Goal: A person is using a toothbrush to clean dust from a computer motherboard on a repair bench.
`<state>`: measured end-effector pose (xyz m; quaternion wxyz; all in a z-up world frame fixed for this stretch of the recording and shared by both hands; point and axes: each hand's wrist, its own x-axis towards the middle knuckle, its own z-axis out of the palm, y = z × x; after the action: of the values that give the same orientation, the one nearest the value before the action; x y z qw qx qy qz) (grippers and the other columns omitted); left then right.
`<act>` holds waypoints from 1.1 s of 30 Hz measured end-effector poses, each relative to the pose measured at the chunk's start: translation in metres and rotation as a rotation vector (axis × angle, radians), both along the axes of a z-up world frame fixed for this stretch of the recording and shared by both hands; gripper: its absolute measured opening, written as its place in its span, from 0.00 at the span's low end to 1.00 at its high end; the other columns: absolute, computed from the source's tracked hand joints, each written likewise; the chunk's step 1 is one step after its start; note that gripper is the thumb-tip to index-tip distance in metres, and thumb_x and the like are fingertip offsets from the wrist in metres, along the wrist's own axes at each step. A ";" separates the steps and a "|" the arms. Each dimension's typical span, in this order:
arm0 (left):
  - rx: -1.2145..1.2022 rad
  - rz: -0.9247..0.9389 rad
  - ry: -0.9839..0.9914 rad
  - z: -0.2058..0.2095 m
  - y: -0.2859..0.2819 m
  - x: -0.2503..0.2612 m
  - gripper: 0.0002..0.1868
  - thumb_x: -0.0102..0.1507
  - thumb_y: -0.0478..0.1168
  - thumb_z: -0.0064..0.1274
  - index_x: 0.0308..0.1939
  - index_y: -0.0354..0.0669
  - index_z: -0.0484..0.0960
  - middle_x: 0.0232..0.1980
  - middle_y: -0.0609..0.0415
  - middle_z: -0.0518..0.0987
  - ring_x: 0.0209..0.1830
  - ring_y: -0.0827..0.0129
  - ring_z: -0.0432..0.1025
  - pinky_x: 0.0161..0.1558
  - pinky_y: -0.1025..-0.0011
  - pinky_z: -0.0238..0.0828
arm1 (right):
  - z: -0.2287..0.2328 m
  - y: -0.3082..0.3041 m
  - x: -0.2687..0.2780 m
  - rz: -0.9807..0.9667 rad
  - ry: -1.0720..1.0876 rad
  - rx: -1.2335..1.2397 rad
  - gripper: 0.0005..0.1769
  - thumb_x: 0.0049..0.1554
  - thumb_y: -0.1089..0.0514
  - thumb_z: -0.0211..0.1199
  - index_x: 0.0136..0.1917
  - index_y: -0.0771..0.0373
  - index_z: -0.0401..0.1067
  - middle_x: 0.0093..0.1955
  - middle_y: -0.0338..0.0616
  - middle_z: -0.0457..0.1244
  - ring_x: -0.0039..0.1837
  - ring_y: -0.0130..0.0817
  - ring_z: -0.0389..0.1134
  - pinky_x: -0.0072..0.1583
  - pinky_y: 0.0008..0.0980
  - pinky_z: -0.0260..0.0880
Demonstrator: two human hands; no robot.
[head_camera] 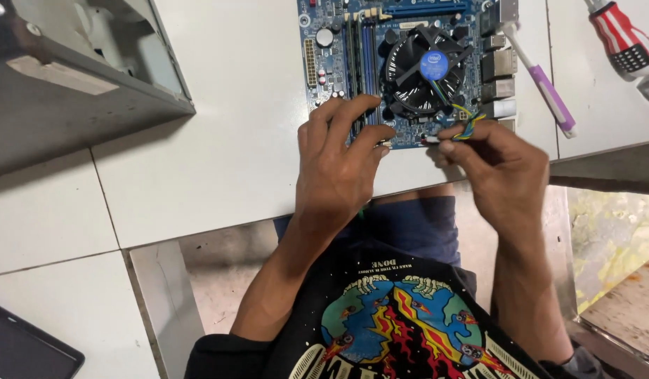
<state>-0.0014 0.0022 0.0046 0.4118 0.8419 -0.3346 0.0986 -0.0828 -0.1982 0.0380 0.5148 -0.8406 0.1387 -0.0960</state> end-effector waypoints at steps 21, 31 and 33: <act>0.002 0.000 0.031 0.003 0.000 0.000 0.10 0.66 0.31 0.66 0.49 0.46 0.83 0.68 0.52 0.72 0.67 0.50 0.64 0.57 0.50 0.66 | 0.004 -0.016 0.012 0.341 -0.198 -0.634 0.04 0.69 0.71 0.70 0.57 0.69 0.80 0.55 0.51 0.71 0.56 0.43 0.73 0.54 0.35 0.69; 0.018 0.012 -0.004 -0.001 -0.001 0.000 0.10 0.66 0.32 0.67 0.49 0.45 0.84 0.68 0.50 0.73 0.67 0.49 0.65 0.54 0.47 0.69 | 0.004 -0.015 0.008 0.344 -0.197 -0.714 0.04 0.69 0.70 0.72 0.57 0.69 0.80 0.54 0.50 0.71 0.53 0.42 0.73 0.52 0.34 0.68; 0.012 0.008 -0.005 -0.001 -0.001 0.000 0.09 0.66 0.31 0.66 0.49 0.44 0.84 0.68 0.50 0.73 0.67 0.49 0.65 0.53 0.49 0.68 | 0.007 -0.011 0.009 0.363 -0.153 -0.742 0.06 0.69 0.72 0.71 0.57 0.66 0.78 0.53 0.48 0.70 0.52 0.42 0.72 0.50 0.35 0.67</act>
<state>-0.0012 0.0011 0.0036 0.4054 0.8454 -0.3329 0.1005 -0.0738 -0.2093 0.0452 0.1944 -0.9703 -0.0943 -0.1091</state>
